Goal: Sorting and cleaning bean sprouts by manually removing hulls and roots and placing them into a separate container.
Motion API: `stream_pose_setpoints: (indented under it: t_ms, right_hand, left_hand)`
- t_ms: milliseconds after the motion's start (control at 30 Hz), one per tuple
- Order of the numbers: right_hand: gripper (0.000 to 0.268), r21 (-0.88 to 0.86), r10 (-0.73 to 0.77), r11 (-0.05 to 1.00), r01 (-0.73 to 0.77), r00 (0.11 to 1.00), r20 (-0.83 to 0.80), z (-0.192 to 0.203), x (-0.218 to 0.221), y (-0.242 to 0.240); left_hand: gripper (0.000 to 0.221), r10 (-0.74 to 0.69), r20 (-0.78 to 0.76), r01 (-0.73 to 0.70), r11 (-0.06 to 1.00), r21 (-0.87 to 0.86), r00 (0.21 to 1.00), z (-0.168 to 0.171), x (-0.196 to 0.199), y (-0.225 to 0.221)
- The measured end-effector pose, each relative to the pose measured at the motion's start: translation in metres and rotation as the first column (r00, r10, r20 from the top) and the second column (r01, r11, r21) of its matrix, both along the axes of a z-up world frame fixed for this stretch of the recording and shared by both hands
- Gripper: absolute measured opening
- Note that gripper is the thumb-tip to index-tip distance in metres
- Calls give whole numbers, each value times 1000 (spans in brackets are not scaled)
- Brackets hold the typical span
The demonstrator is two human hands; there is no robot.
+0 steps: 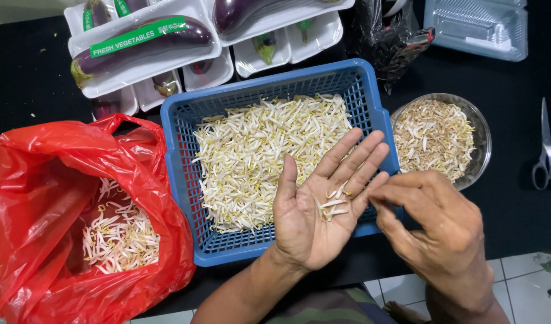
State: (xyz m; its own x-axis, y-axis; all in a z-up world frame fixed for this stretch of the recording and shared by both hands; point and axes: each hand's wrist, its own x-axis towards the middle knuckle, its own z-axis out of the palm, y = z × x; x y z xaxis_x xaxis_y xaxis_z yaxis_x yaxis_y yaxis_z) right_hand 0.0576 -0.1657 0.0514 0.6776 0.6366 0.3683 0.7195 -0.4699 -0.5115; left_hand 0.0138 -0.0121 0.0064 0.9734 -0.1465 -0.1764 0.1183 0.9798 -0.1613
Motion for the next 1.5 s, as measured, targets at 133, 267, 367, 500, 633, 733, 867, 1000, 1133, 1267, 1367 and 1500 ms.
stream_pose_setpoints:
  t_ms: [133, 267, 367, 500, 633, 733, 867, 1000, 1133, 1267, 1367, 1500]
  right_hand:
    - [15, -36, 107, 994, -108, 994, -32, -2, -8, 6]
    - [14, -66, 69, 995, -71, 997, -34, -6, -11, 16]
    - [10, 4, 54, 999, -54, 990, -134, -4, -9, 19]
    - [7, 11, -134, 991, 134, 991, -28, -4, -5, 19]
    - [10, -95, -132, 986, 138, 989, 66, -2, 4, 22]
    - [12, -128, -32, 991, 47, 993, 113, -2, 5, 29]
    - [9, -120, -10, 992, 28, 988, 154, -5, 8, 38]
    - [13, 34, -32, 999, 32, 999, 22, -9, 12, 44]
    - [19, 31, -156, 987, 156, 988, 3, -12, 15, 15]
    - [28, -59, -311, 948, 311, 950, 6, -28, 20, -24]
    - [24, -138, -366, 921, 365, 930, 17, -30, 17, -36]
    - [33, -201, -388, 894, 400, 916, 99, -26, 15, -35]
  left_hand:
    - [91, 7, 23, -7, 1000, 16, 1000, -2, 0, -1]
    - [88, 56, 28, -57, 997, 49, 998, -6, -1, -2]
    - [85, 51, -19, -51, 998, 38, 998, -3, -1, -1]
    - [51, 90, -118, -51, 953, 297, 989, -25, -14, -13]
    - [34, 163, -207, -59, 901, 431, 965, -25, -19, -23]
    - [16, 240, -212, -67, 797, 600, 947, -23, -21, -24]
    - [16, 298, -221, -137, 830, 541, 929, -28, -21, -24]
    - [14, 165, -375, -27, 937, 348, 912, -30, -18, -14]
    - [31, 112, -423, -2, 968, 250, 899, -31, -17, 3]
    - [72, 112, -193, -101, 993, 63, 975, -31, -20, 13]
    - [81, 98, -62, -99, 995, -13, 993, -24, -19, 16]
    - [90, 64, -6, -64, 997, -37, 998, -15, -17, 19]
